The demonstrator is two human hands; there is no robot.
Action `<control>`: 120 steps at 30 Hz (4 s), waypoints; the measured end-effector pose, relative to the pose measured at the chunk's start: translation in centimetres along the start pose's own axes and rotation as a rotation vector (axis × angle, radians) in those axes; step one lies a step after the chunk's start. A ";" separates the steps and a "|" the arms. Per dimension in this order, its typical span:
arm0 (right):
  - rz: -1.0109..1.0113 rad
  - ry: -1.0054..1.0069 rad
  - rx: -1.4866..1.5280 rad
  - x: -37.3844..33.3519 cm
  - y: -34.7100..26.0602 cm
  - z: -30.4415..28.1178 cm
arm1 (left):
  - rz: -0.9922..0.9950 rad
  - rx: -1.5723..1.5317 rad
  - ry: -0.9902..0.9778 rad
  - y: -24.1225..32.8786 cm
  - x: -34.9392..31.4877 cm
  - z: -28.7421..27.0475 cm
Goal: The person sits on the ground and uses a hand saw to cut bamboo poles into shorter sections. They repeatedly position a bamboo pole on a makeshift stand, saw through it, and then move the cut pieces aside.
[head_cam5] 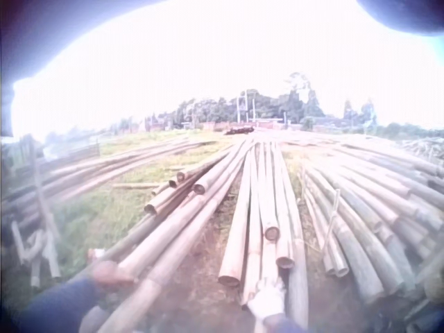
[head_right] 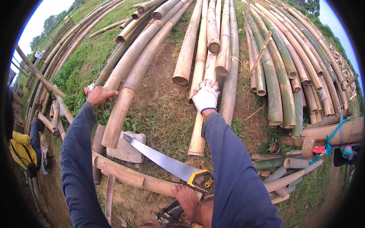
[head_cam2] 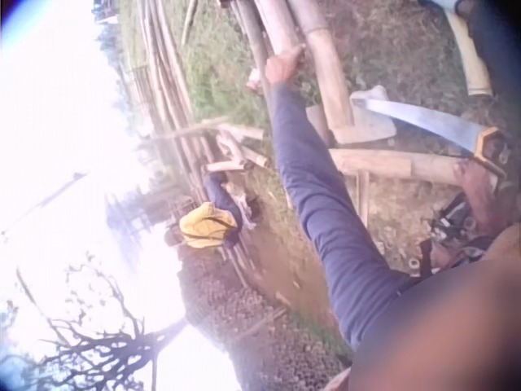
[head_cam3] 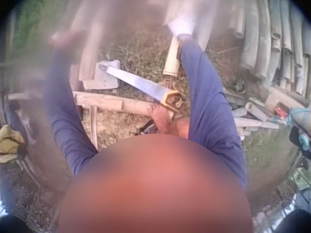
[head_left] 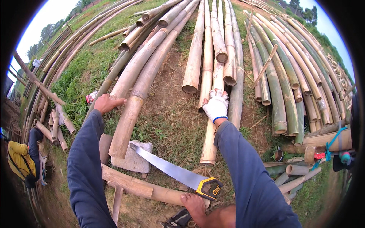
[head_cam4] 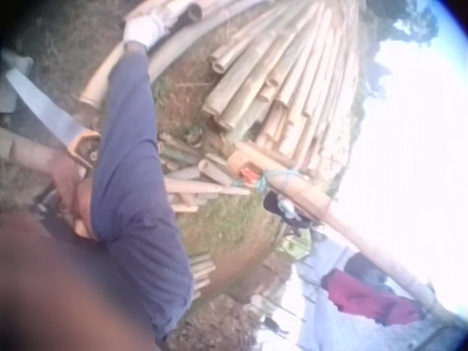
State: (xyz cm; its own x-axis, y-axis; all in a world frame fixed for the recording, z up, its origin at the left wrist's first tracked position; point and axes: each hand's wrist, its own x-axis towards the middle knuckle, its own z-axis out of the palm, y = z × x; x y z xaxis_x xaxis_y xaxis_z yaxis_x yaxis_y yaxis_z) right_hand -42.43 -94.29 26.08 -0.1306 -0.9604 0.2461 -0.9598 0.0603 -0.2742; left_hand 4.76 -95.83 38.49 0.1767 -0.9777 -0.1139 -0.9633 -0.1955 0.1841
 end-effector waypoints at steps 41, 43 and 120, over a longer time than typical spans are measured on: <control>0.006 0.029 -0.058 0.2 0.1 0.6 | 0.077 0.033 0.221 12.8 -4.5 7.3; 0.011 0.018 -0.087 0.2 0.0 0.5 | 0.028 0.065 0.219 13.2 -3.6 8.3; 0.577 -1.241 1.617 -35.7 -24.3 -7.0 | -0.638 -0.247 -0.101 -15.8 -82.2 2.4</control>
State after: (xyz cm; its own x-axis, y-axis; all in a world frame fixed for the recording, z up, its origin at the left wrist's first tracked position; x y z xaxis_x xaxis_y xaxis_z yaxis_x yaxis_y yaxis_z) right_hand -16.18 -59.57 30.46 0.5844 -0.5997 -0.5466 0.2194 0.7653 -0.6051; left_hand 5.00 -12.23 42.56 0.6619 -0.6563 -0.3623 -0.6012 -0.7534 0.2664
